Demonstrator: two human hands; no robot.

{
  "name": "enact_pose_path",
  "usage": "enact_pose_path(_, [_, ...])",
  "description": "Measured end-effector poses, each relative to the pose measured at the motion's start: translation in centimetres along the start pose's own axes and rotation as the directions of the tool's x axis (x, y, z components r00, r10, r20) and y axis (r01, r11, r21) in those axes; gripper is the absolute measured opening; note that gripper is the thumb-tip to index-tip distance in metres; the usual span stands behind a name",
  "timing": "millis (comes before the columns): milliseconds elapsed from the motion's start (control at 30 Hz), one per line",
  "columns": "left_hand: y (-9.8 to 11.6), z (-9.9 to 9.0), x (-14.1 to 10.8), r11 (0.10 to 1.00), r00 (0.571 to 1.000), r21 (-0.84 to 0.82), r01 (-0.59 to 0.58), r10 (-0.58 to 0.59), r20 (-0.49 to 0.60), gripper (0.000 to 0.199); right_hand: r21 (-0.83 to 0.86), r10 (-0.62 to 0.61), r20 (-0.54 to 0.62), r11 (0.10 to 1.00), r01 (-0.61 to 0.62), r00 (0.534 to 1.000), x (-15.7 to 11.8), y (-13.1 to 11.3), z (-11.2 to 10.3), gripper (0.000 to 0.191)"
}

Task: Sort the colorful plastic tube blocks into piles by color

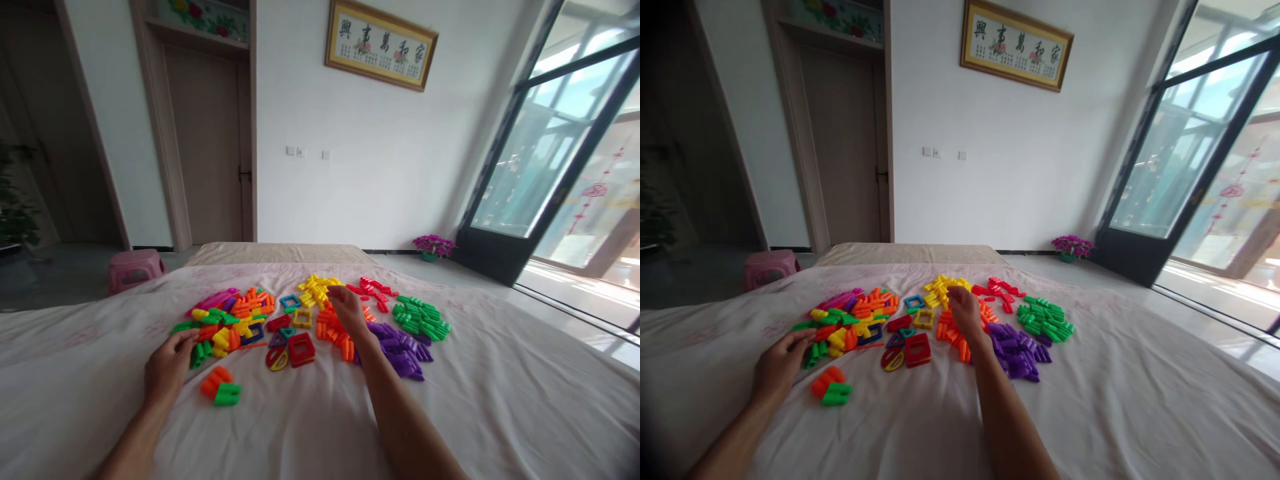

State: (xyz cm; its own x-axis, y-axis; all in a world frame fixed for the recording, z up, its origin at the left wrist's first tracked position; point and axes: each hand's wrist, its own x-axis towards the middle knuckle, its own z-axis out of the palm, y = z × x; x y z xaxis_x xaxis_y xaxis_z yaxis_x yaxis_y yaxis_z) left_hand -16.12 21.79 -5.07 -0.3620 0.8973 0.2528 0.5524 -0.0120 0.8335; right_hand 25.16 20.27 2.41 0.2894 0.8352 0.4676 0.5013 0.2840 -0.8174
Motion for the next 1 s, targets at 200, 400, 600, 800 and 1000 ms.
enact_pose_path(200, [0.8, 0.0, -0.4, 0.998, 0.999, -0.047, 0.042, -0.042, 0.007, 0.032, -0.100, -0.307, 0.420, 0.920, 0.380, 0.854, -5.4, -6.2, 6.4, 0.023])
enact_pose_path(400, [0.8, -0.1, -0.6, 1.000, 0.999, 0.004, 0.031, -0.031, 0.011, 0.031, -0.108, -0.400, 0.652, 0.792, 0.601, 0.644, -10.3, -9.6, 9.1, 0.031])
enact_pose_path(600, [1.2, -0.2, -0.7, 1.000, 0.999, 0.018, 0.004, -0.005, 0.035, 0.030, 0.029, -0.479, 0.766, 0.693, 0.721, 0.429, -13.3, -10.3, 11.6, 0.051])
enact_pose_path(800, [1.5, -0.3, -0.7, 0.999, 0.999, 0.042, 0.011, -0.013, 0.047, 0.031, -0.148, -0.373, 0.770, 0.685, 0.714, 0.518, -13.9, -9.6, 13.1, 0.025])
enact_pose_path(1000, [1.8, -0.6, -0.9, 0.997, 0.997, 0.070, 0.042, -0.046, 0.063, 0.031, -0.238, -0.391, 0.724, 0.631, 0.738, 0.568, -13.3, -9.7, 12.5, 0.031])
